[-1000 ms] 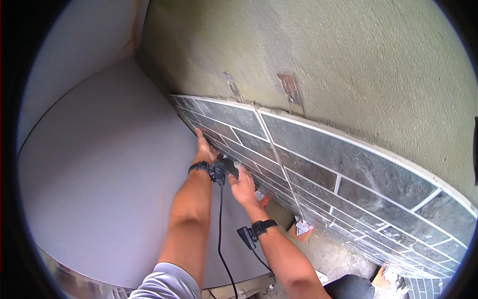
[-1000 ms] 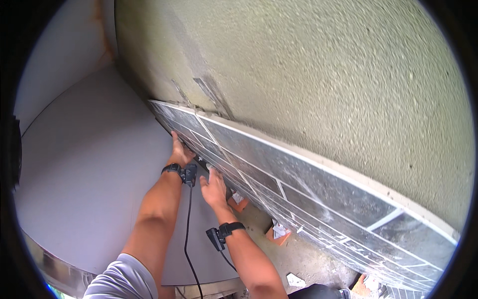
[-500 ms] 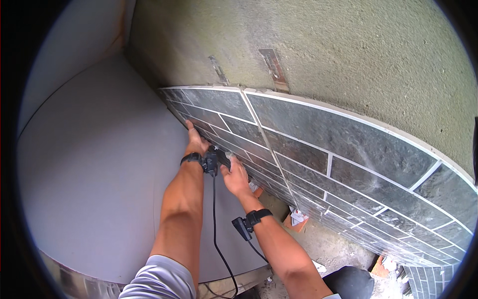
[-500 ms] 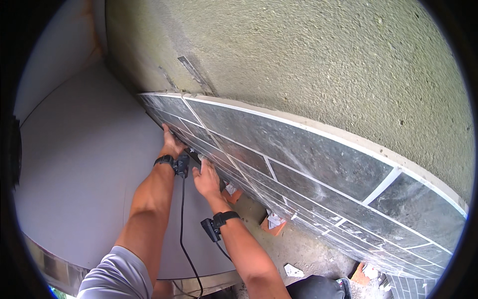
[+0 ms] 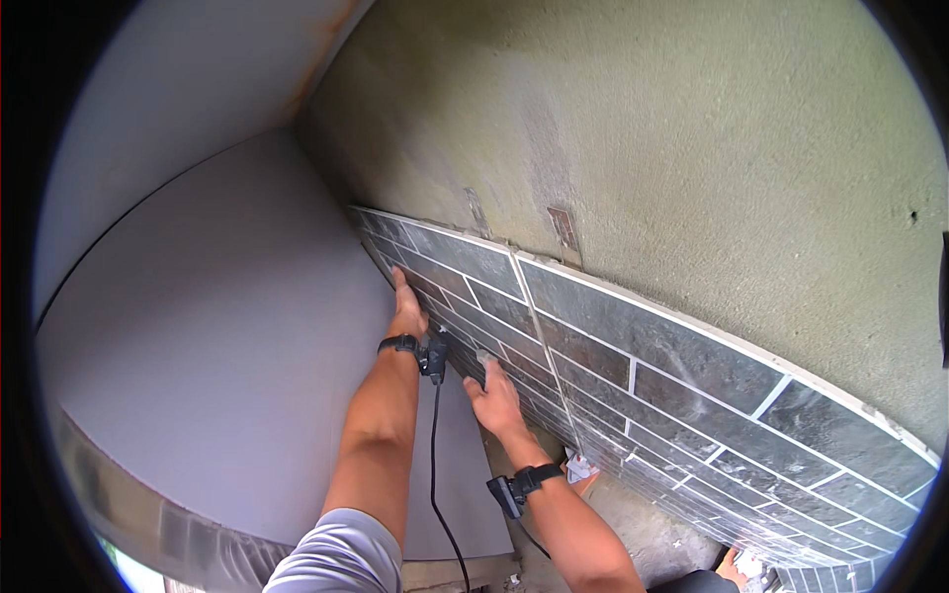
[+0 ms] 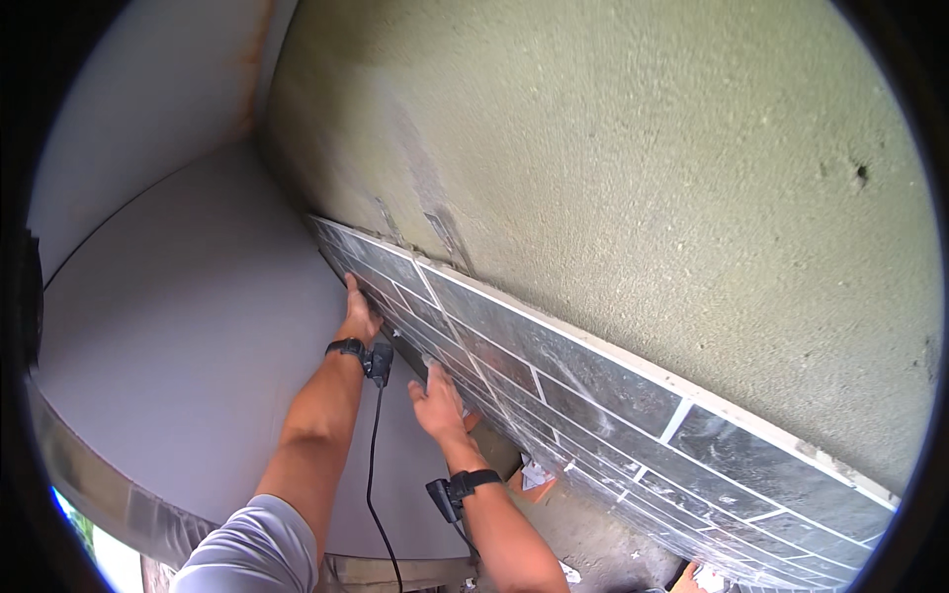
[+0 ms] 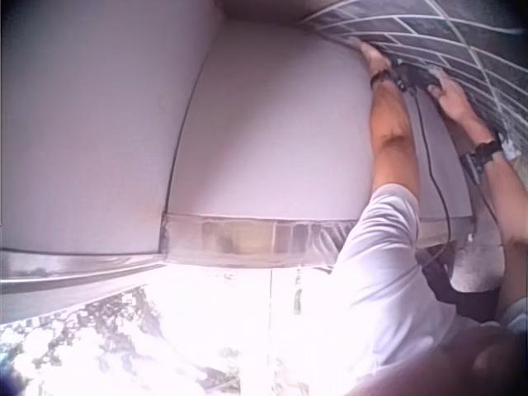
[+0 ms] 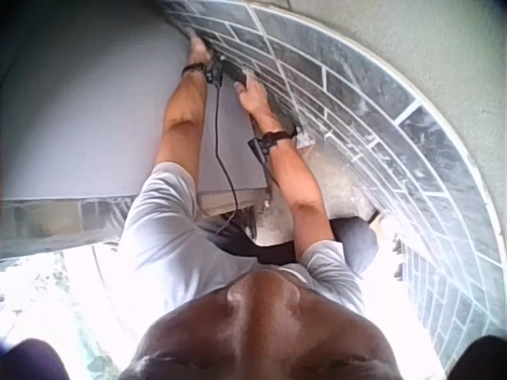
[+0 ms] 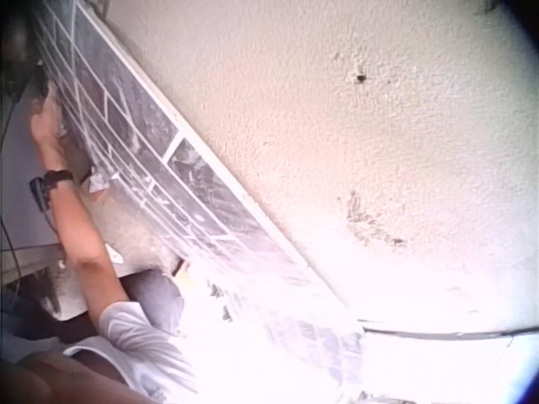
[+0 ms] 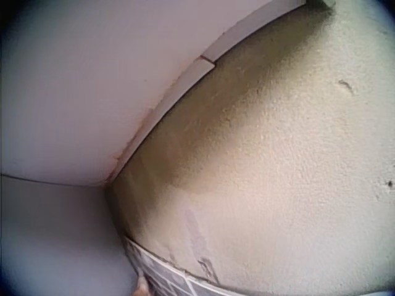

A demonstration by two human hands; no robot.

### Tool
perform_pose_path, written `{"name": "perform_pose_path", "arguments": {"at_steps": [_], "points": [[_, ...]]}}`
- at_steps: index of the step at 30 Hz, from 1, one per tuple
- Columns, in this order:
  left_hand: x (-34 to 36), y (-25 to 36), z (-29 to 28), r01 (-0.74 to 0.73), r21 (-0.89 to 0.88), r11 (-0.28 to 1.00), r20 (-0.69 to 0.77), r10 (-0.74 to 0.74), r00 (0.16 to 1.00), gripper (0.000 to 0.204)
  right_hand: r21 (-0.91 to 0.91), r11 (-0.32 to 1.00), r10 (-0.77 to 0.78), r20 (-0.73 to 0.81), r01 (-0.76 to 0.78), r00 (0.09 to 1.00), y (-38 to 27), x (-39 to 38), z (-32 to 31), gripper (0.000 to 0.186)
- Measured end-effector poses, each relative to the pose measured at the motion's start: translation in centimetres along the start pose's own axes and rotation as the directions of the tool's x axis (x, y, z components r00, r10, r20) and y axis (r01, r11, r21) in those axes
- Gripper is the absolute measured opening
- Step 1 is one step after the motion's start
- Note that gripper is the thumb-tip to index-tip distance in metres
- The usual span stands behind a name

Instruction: Apply mortar to a tile and install it on a wall.

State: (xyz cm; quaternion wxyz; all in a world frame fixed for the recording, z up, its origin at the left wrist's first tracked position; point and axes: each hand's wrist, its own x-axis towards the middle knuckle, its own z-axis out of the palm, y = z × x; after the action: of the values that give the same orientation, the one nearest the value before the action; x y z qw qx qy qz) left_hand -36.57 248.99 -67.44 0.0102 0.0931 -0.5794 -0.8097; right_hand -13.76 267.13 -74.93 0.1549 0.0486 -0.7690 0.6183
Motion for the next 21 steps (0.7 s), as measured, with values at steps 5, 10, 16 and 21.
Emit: {"name": "perform_pose_path", "arguments": {"at_steps": [5, 10, 16, 21], "points": [[-4.8, 1.8, 8.3, -0.066, 0.138, 0.988, -0.109, 0.081, 0.991, 0.104, 0.013, 0.996, 0.088, -0.075, -0.087, 0.993, 0.0, 0.1, -3.1, 0.048], [-8.4, 5.5, 9.4, -0.280, 0.188, 0.941, -0.127, 0.306, 0.943, 0.094, 0.121, 0.992, -0.004, -0.156, 0.023, 0.988, -2.2, -0.4, -2.7, 0.044], [-14.0, 5.3, 11.6, -0.366, 0.332, 0.869, -0.106, 0.420, 0.901, 0.094, 0.232, 0.973, 0.044, -0.187, 0.001, 0.981, -3.4, -1.7, -3.5, 0.039], [-19.6, 3.4, 15.0, -0.512, 0.452, 0.730, -0.061, 0.598, 0.799, 0.087, 0.230, 0.973, 0.027, -0.227, 0.026, 0.974, -2.9, -1.9, -3.4, 0.038]]}}
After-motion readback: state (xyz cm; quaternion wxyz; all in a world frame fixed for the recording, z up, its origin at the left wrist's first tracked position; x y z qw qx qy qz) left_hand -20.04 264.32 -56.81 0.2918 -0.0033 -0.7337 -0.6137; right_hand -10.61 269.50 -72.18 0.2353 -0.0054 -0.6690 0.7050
